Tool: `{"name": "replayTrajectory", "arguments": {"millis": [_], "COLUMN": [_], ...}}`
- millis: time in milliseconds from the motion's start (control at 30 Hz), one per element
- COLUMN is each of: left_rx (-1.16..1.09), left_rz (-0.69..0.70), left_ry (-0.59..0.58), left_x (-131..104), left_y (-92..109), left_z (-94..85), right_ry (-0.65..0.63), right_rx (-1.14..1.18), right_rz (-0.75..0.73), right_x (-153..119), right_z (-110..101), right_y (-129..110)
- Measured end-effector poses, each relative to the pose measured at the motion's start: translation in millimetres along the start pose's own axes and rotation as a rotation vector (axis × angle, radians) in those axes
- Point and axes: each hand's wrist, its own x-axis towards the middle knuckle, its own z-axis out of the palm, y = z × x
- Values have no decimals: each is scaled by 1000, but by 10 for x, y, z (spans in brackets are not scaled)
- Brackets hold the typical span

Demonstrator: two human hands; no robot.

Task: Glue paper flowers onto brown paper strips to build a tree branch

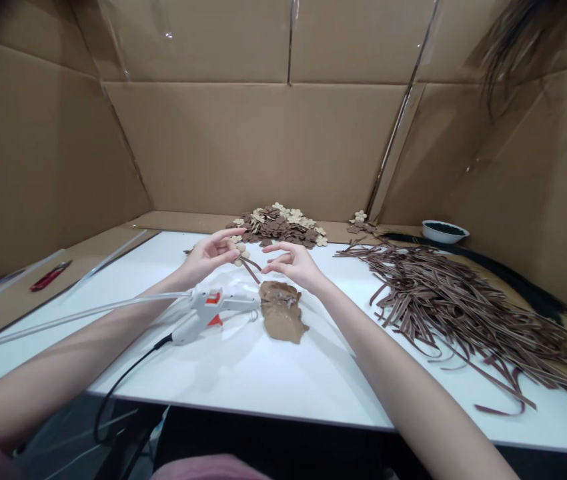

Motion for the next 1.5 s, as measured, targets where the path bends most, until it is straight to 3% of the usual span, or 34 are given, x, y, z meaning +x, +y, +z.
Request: {"name": "replayTrajectory", "arguments": {"millis": [233,433,767,1167,1333,1500], "left_rx": [23,31,-20,-231,-285,-295], "left_rz": [-5,-10,-38,-103,-127,-134], "left_ry": [-1,11,68,162,179,168], "left_x": [-5,-7,-3,-1,-2,-4], "left_y": [38,48,32,93,121,112], "left_z": [0,11,-22,-32,-11,-13], "right_ry": [-45,52,108,-16,3,100], "right_rx": [-19,7,-104,-114,-87,-133], "right_rz": [35,129,110,113,134,126], "right_x": [5,21,-2,-19,-26,-23], "right_z": [-68,-63,-32,-19,1,-29], "right_y": [15,0,-62,-70,-70,-18]}}
